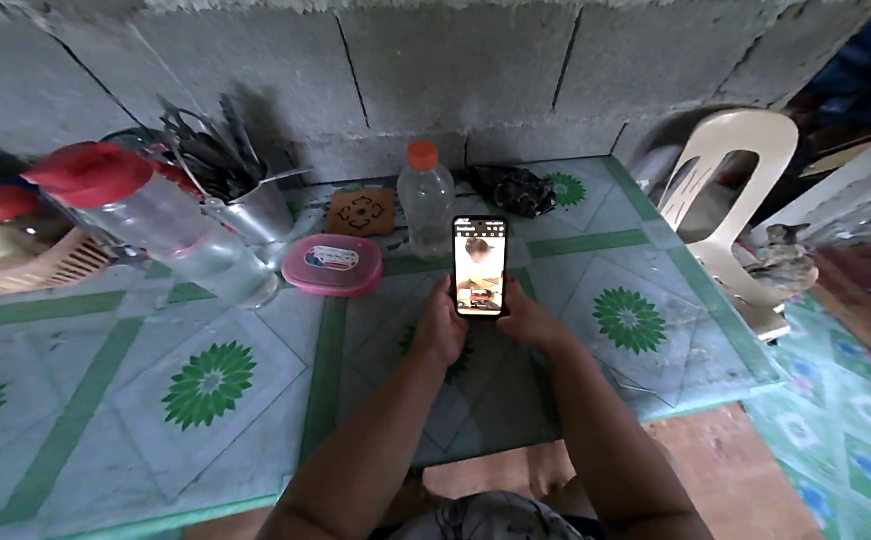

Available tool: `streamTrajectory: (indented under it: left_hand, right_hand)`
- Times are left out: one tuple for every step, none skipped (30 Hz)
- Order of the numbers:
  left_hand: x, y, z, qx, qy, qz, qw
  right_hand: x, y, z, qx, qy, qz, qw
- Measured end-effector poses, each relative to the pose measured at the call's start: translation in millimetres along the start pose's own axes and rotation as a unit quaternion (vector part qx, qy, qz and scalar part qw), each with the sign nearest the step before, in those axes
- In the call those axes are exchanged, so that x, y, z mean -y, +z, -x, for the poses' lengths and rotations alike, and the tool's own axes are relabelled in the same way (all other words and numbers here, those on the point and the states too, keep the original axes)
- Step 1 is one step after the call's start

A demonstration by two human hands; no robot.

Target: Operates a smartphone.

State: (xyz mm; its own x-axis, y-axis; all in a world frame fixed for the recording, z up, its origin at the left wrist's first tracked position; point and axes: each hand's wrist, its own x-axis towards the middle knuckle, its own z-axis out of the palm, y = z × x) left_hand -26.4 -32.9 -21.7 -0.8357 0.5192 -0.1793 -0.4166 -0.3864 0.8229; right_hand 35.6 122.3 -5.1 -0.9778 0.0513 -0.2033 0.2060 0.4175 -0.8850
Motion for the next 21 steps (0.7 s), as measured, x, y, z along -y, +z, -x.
streamTrajectory:
  left_hand:
    - [-0.2,0.1,0.1,-0.001,0.0,0.003,1.0]
    - [-0.3,-0.2,0.3,0.0,0.001,0.005,1.0]
    - [-0.4,-0.3,0.4,0.001,0.003,0.007,1.0]
    - [-0.4,-0.3,0.3,0.001,0.003,0.009,1.0]
    - [-0.4,-0.1,0.2,0.0,0.003,0.01,1.0]
    - [-0.5,0.2,0.3,-0.001,0.001,0.012,1.0]
    - [-0.8,0.5,0.6,-0.003,-0.001,0.014,1.0]
    - [-1.0,0.7,0.6,-0.005,-0.002,0.015,1.0]
    - [-1.1,0.9,0.6,-0.006,-0.002,0.017,1.0]
    - [-0.9,0.8,0.7,-0.005,-0.002,0.019,1.0]
    - [-0.8,0.5,0.7,-0.004,-0.002,0.019,1.0]
    - [-0.9,0.5,0.8,-0.004,-0.002,0.02,1.0]
    - [-1.2,1.0,1.1,-0.005,-0.002,0.02,1.0]
    - [-1.6,1.5,1.4,-0.005,-0.002,0.019,1.0]
    - [-2.0,1.8,1.7,-0.006,-0.002,0.019,1.0]
    - [-2.3,1.9,1.8,-0.006,-0.004,0.02,1.0]
    - [-2.5,2.1,1.7,-0.007,-0.006,0.021,1.0]
    - [-2.4,2.1,1.5,-0.008,-0.006,0.022,1.0]
    - [-2.2,2.1,1.3,-0.009,-0.005,0.024,1.0]
    - [-2.0,2.0,1.2,-0.008,-0.003,0.025,1.0]
    - [-1.8,1.9,1.2,-0.005,-0.002,0.025,1.0]
  right_hand:
    - [0.5,-0.1,0.0,0.001,0.002,-0.002,1.0]
    - [0.4,0.2,-0.2,0.001,0.004,-0.004,1.0]
    - [-0.2,0.6,-0.6,0.0,0.005,-0.008,1.0]
    - [-0.7,0.9,-1.0,-0.002,0.004,-0.011,1.0]
    - [-0.8,1.0,-0.9,-0.003,0.004,-0.011,1.0]
    - [-0.8,1.1,-0.9,-0.004,0.001,-0.011,1.0]
    - [-0.5,1.1,-0.6,-0.003,0.0,-0.011,1.0]
    - [0.0,1.1,-0.2,-0.002,0.001,-0.014,1.0]
    - [-0.2,1.3,-0.4,-0.002,0.002,-0.016,1.0]
    - [-0.5,1.4,-0.7,-0.002,0.003,-0.019,1.0]
    - [-0.8,1.4,-0.9,-0.001,0.003,-0.022,1.0]
    - [-1.0,1.5,-1.1,-0.001,0.002,-0.026,1.0]
    - [-0.8,1.5,-1.0,0.0,0.0,-0.029,1.0]
    - [-0.3,1.4,-0.6,0.002,-0.001,-0.033,0.999]
    - [-0.3,1.4,-0.5,0.002,-0.002,-0.035,0.999]
    - [-0.3,1.4,-0.6,0.002,-0.003,-0.035,0.999]
    - [-0.2,1.6,-0.7,0.001,-0.003,-0.033,0.999]
    - [-0.1,1.9,-1.0,0.0,-0.002,-0.032,0.999]
    - [-0.1,2.2,-1.3,-0.001,0.0,-0.029,1.0]
    - [0.1,2.6,-1.4,-0.002,0.006,-0.025,1.0]
    - [-0.1,3.2,-1.5,-0.004,0.011,-0.023,1.0]
